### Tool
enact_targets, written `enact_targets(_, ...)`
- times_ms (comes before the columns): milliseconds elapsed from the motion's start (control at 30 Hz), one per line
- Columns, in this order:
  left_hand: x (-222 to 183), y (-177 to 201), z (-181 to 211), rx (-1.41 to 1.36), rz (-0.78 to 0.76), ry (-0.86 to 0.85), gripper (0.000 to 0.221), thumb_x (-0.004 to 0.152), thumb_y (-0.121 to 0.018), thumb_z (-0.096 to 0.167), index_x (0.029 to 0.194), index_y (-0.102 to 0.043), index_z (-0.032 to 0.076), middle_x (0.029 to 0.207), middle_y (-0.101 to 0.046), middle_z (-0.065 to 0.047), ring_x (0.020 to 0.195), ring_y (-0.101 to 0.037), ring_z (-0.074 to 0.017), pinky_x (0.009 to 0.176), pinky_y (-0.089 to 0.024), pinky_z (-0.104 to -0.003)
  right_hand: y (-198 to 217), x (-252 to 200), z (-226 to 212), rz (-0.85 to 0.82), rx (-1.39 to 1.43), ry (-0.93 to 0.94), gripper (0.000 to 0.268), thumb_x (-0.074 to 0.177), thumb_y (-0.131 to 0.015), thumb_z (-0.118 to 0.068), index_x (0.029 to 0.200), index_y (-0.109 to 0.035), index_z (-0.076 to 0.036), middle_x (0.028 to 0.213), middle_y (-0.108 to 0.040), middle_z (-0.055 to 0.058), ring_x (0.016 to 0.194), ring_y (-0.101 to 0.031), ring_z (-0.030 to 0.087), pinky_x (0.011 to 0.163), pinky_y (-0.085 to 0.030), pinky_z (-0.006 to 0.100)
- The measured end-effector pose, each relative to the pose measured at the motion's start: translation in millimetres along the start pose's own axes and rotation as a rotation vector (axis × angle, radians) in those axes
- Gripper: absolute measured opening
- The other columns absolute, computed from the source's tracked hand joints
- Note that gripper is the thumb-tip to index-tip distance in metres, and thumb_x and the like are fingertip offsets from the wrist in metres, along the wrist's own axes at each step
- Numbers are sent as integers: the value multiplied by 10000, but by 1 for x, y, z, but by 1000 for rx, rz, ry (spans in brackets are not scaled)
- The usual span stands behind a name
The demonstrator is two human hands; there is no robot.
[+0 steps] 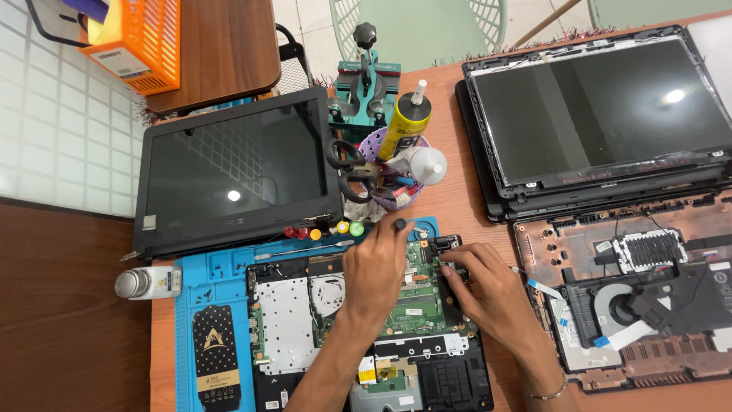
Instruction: The person assembles internal components of a laptop, including connecting a fan and a small electronic board by hand and using a screwdriver to secure screws into the laptop chassis.
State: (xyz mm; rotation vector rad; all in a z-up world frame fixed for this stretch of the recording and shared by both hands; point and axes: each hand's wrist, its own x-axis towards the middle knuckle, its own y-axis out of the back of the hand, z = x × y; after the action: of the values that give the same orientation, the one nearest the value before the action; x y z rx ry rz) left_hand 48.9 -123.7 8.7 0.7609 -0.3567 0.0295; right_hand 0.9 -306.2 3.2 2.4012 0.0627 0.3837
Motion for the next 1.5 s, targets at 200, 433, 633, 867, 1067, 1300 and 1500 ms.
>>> enact_targets(200,7,0,-2,21,2,-16,237,992,-687,181,1073,-673,-41,797,-733,-199,632,-725,-353,514,-550,-423,1,0,0,4,3,8,171,873,-721,-71,1033,-704,-12,1004,-702,105,931,-708,269,764,-568,373)
enact_targets(433,4,13,10,-7,28,-41,181,967,-688,137,1071,-696,-11,809,-735,-195,657,-715,-365,558,-550,-429,0,0,1,-4,-3,17,167,878,-717,-74,1035,-706,-19,1009,-703,101,929,-707,267,740,-568,364)
enact_targets(633,-7,37,19,-109,8,23,176,923,-710,133,1065,-711,27,935,-751,-145,719,-736,-315,603,-569,-385,-2,1,-4,-38,-9,-42,171,877,-723,-87,1040,-715,-37,998,-704,95,868,-701,257,670,-553,359)
enact_targets(867,-31,77,16,-333,-115,256,155,925,-697,160,1025,-730,46,971,-730,-59,649,-746,-155,545,-591,-288,-8,3,-24,-26,-7,56,170,871,-728,-77,1035,-706,-38,1011,-699,97,867,-700,253,672,-550,360)
enact_targets(1067,-63,107,-8,-381,-60,368,154,947,-691,149,1045,-755,48,892,-692,-89,625,-662,-150,531,-525,-268,-20,4,-45,-99,-6,106,172,874,-717,-78,1041,-696,-40,1024,-698,99,894,-701,263,728,-561,379)
enact_targets(1300,-107,140,-47,-297,54,316,154,890,-750,123,1032,-741,63,881,-782,-60,741,-726,-149,593,-533,-279,-41,3,-74,-194,-37,107,199,861,-726,-115,1049,-699,-56,1019,-708,81,904,-691,285,727,-557,396)
enact_targets(1500,-137,164,-78,-289,129,416,156,902,-714,127,1041,-708,54,886,-770,-68,807,-739,-133,694,-568,-301,-60,10,-92,-246,-57,131,191,862,-720,-135,1034,-697,-56,1034,-690,96,939,-692,313,760,-571,415)
